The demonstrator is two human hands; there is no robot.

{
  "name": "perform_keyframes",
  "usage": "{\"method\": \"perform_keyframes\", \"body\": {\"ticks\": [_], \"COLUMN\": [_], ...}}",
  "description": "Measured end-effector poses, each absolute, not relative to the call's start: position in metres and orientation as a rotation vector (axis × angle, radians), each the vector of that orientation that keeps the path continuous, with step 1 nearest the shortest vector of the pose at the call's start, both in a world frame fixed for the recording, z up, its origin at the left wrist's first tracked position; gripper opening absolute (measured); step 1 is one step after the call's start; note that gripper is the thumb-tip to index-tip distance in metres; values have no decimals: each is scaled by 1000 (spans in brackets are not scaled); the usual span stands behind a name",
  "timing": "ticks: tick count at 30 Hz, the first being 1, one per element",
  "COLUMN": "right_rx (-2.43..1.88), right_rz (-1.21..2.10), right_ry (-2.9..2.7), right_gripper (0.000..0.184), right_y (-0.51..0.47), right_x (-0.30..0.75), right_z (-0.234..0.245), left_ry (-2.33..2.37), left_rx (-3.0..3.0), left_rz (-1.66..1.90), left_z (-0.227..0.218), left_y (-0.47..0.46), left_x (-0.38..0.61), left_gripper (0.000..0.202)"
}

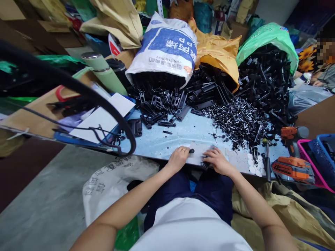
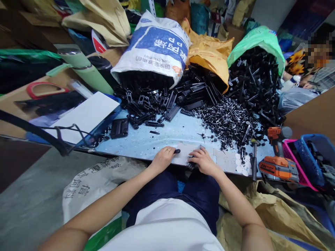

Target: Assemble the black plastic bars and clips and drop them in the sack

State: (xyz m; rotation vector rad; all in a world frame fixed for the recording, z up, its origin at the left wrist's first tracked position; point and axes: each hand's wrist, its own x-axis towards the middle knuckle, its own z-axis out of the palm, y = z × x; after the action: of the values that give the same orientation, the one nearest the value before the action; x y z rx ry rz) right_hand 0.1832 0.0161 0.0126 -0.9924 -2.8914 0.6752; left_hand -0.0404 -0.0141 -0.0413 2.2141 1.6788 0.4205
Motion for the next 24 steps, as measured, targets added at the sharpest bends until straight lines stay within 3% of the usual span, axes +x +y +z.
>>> {"method": "perform_keyframes", "body": {"ticks": [3,4,6,8,11,15,19,24], "right_rx": [-1377,-1566,-1879,-1997,-1784,-1449,-1324,-1175], "right_rz": [502,445,374,419,864,1598,1622,1419], "right_ry": [-2700,-2588,-2401,-2301,-2052,-1459,-1469,-1915], "right_gripper": [29,34,63,68,49,66,77,60], "right_y": [17,18,20,23,22,15,15,21], "right_x": [176,173,165,159,155,146,145,155], "right_z": [8,6,3,1,-1,0,6,14], "left_ry": [1739,1754,1745,1689,1506,1305,1318,1371], "left_rx": [2073,2011,1882,1748,1498,1066,1138,1559], "left_rz": [590,664,796,893,985,1023,1157,1233], "left_z": [-38,-36,-31,-26,-19,-10,-4,-2], "left_y": [-16,-16,-16,-16,-18,-19,-20,-20], "left_x": [-42,-40,-36,-31,-21,-6,-1,-6], "left_gripper": [32,34,37,37,36,43,37,36]}}
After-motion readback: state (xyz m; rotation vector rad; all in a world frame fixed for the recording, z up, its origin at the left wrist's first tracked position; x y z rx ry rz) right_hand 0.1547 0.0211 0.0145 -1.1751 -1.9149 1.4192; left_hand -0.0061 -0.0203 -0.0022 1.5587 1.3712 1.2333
